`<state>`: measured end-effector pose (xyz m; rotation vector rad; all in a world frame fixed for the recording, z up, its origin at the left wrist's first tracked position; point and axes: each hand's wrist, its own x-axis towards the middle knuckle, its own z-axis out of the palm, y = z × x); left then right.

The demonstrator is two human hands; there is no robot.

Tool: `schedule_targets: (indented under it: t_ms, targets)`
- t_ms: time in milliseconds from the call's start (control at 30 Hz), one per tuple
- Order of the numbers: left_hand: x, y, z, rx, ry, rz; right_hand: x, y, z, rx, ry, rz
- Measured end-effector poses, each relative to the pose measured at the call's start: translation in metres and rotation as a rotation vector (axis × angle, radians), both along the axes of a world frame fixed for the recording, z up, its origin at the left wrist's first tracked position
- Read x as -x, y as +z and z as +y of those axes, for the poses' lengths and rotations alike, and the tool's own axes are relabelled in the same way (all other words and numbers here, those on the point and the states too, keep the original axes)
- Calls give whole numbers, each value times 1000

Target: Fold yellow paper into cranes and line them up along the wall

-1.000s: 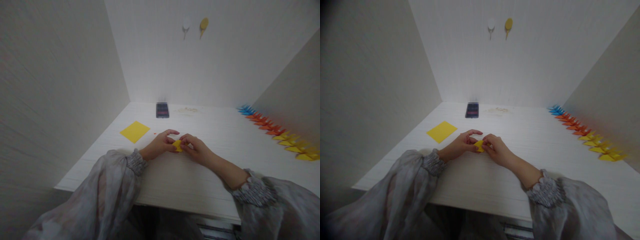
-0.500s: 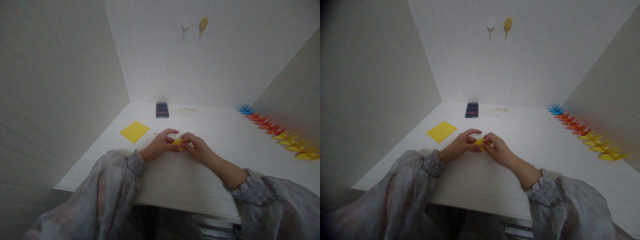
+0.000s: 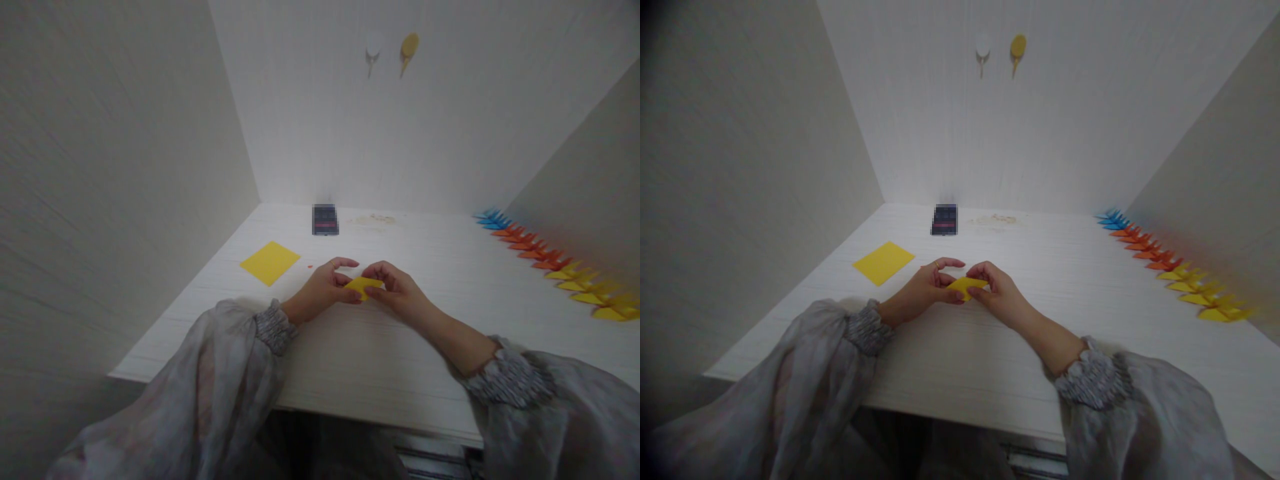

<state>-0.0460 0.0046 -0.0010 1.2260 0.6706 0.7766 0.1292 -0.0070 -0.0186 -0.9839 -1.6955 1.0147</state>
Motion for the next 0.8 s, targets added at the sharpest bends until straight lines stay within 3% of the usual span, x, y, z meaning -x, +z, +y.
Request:
schedule_targets:
  t_ms: [233,533,800]
  targets:
    - [0,0,0,-24,37,38,1,-1,2,63,-50,32]
    - [-2,4,-1,23,81,22,10,0,-1,271,19,304]
    - [-1,3,1,19,161,45,6,11,0,371,-95,424]
